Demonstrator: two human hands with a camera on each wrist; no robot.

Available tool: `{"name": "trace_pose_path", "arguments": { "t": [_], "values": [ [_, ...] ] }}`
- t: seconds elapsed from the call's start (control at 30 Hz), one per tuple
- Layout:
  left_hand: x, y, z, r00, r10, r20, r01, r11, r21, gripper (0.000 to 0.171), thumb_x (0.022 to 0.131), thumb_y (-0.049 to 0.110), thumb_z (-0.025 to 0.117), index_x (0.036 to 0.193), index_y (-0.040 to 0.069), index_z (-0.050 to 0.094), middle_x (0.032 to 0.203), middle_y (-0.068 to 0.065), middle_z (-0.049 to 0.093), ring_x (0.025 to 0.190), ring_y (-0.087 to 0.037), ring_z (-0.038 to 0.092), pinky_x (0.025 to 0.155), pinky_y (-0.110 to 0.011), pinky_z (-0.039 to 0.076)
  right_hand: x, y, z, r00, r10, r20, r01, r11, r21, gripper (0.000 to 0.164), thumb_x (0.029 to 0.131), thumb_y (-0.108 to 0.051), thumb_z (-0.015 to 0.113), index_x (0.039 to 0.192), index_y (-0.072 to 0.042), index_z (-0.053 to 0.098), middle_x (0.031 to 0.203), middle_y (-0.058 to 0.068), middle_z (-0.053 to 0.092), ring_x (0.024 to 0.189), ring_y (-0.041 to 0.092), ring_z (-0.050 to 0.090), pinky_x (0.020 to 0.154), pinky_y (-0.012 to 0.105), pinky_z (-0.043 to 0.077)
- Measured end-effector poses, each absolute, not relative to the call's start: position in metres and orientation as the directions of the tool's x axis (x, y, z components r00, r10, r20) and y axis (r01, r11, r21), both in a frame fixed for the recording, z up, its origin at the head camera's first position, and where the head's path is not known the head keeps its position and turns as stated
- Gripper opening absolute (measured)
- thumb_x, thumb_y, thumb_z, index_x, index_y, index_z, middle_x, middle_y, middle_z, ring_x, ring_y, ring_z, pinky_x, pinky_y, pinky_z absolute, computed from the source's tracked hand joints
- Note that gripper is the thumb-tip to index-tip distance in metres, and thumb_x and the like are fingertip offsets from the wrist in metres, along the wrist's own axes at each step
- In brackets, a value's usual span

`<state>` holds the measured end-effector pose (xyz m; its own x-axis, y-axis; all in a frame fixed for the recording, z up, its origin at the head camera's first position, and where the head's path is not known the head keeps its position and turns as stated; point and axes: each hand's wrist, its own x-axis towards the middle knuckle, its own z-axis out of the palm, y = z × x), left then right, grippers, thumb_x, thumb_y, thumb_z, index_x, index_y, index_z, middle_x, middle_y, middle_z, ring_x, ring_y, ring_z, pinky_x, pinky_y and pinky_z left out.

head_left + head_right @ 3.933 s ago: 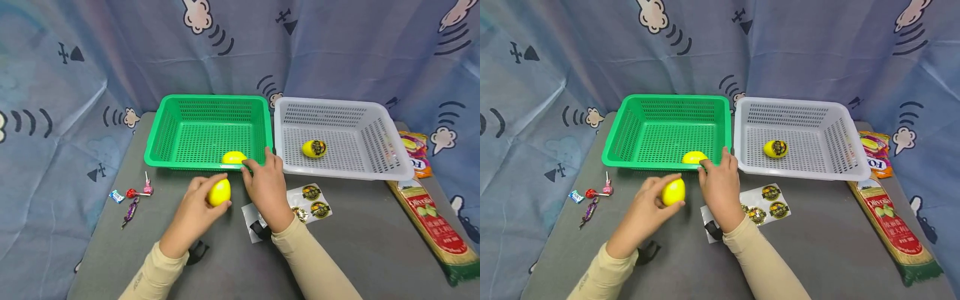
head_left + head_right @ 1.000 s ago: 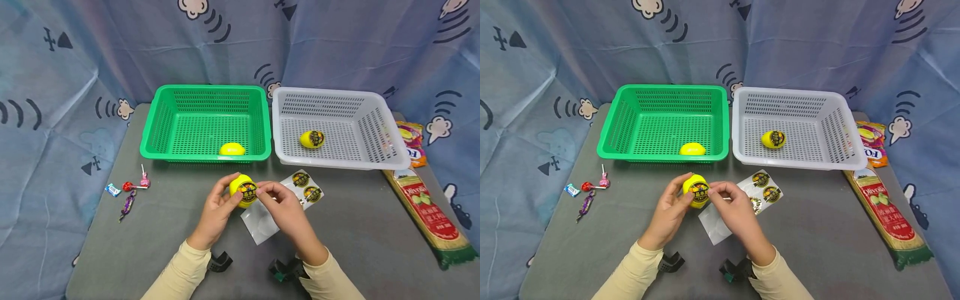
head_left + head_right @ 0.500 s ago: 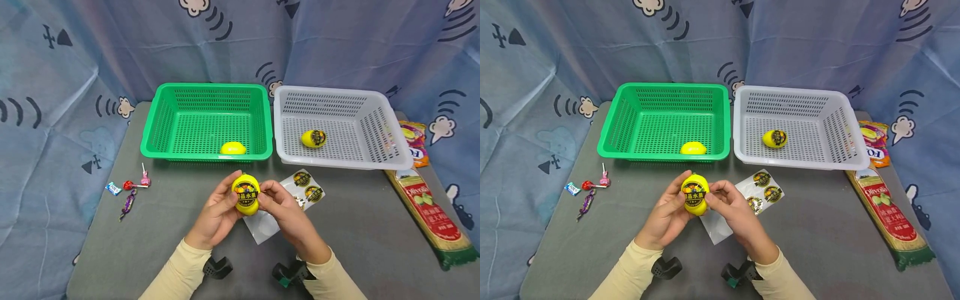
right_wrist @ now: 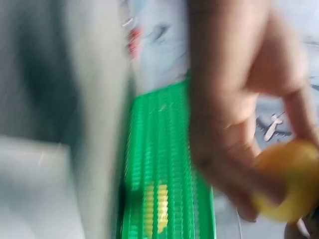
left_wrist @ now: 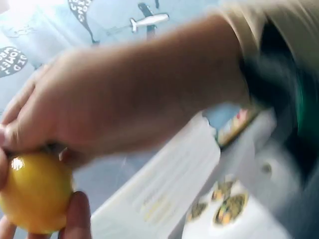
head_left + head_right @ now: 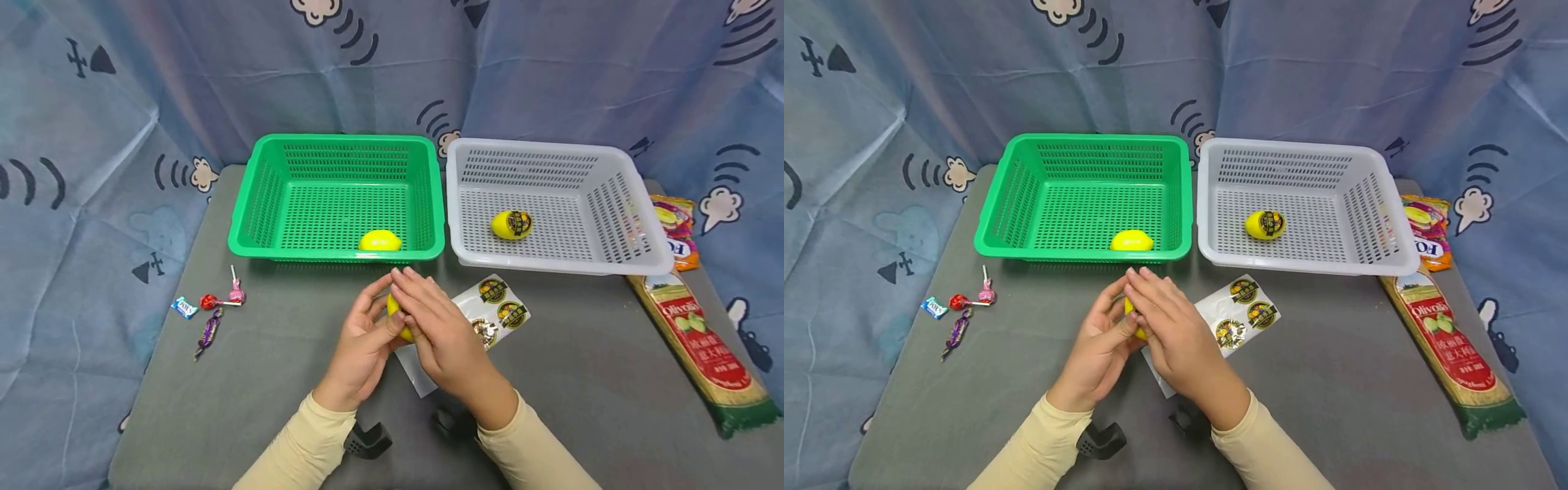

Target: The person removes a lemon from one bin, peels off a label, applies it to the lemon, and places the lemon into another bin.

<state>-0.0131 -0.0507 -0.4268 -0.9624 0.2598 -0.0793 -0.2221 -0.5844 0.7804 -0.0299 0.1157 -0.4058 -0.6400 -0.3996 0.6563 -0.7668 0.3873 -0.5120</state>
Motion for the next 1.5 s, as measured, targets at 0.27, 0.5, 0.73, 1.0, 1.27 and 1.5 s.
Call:
{"name": "trace_pose_path", "arguments": {
  "t": [0.27, 0.5, 0.73, 1.0, 1.27, 1.5],
  "values": [
    [-0.01, -0.046, -0.419, -0.969, 0.243, -0.052, -0.191, -0.594, 0.781, 0.089, 0.091, 0.032, 0.085, 0.161, 0.011, 0.034, 0.135, -0.012, 0.057, 0.109, -0.019, 0.07, 0.09, -0.032, 0.058, -0.033, 0.123, -0.409, -0.753, -0.446, 0.484, -0.657, 0.529, -0.536, 0.073, 0.115, -0.049, 0.025, 0.163, 0.005, 0.028, 0.168, 0.016, 0.037, 0.155, 0.034, 0.032, 0.123, 0.066, 0.019],
    [-0.007, -0.048, -0.419, -0.978, 0.199, -0.067, -0.172, -0.573, 0.802, 0.079, 0.097, 0.03, 0.08, 0.159, 0.006, 0.038, 0.133, -0.012, 0.065, 0.104, -0.019, 0.07, 0.087, -0.031, 0.059, -0.029, 0.13, -0.415, -0.857, -0.393, 0.333, -0.503, 0.501, -0.704, 0.1, 0.105, -0.073, 0.031, 0.169, 0.0, 0.006, 0.173, 0.013, 0.025, 0.16, 0.032, 0.02, 0.126, 0.058, 0.015],
    [-0.006, -0.043, -0.419, -0.989, 0.139, -0.044, -0.114, -0.546, 0.83, 0.074, 0.098, 0.026, 0.079, 0.156, 0.001, 0.04, 0.13, -0.016, 0.069, 0.1, -0.017, 0.073, 0.083, -0.032, 0.06, -0.03, 0.126, -0.412, -0.727, -0.391, 0.564, -0.683, 0.331, -0.651, 0.045, 0.115, -0.024, 0.043, 0.148, 0.002, 0.057, 0.155, 0.015, 0.054, 0.15, 0.033, 0.041, 0.126, 0.052, 0.021],
    [-0.003, -0.039, -0.429, -0.98, 0.191, -0.06, -0.157, -0.547, 0.822, 0.063, 0.104, 0.008, 0.067, 0.156, 0.0, 0.033, 0.113, -0.004, 0.074, 0.095, -0.013, 0.072, 0.082, -0.026, 0.057, -0.035, 0.128, -0.427, -0.769, -0.439, 0.466, -0.639, 0.48, -0.601, 0.053, 0.113, -0.033, 0.037, 0.155, -0.001, 0.046, 0.156, 0.013, 0.052, 0.147, 0.034, 0.045, 0.12, 0.067, 0.026],
    [-0.002, -0.037, -0.435, -0.97, 0.236, 0.057, -0.051, -0.428, 0.903, 0.032, 0.112, 0.014, 0.051, 0.142, 0.023, 0.056, 0.126, -0.006, 0.061, 0.099, -0.014, 0.063, 0.083, -0.024, 0.053, -0.031, 0.131, -0.43, -0.838, -0.435, 0.331, -0.533, 0.519, -0.668, 0.067, 0.11, -0.039, 0.046, 0.161, 0.001, 0.033, 0.161, 0.01, 0.047, 0.146, 0.034, 0.044, 0.122, 0.063, 0.025],
    [0.0, -0.034, -0.442, -0.971, 0.226, 0.083, -0.032, -0.462, 0.886, 0.03, 0.111, 0.013, 0.051, 0.138, 0.018, 0.061, 0.133, -0.006, 0.057, 0.096, -0.016, 0.061, 0.078, -0.026, 0.056, -0.027, 0.13, -0.431, -0.863, -0.429, 0.265, -0.472, 0.499, -0.727, 0.065, 0.109, -0.029, 0.045, 0.163, 0.003, 0.027, 0.163, 0.01, 0.045, 0.145, 0.034, 0.044, 0.115, 0.058, 0.036]
  ]
}}
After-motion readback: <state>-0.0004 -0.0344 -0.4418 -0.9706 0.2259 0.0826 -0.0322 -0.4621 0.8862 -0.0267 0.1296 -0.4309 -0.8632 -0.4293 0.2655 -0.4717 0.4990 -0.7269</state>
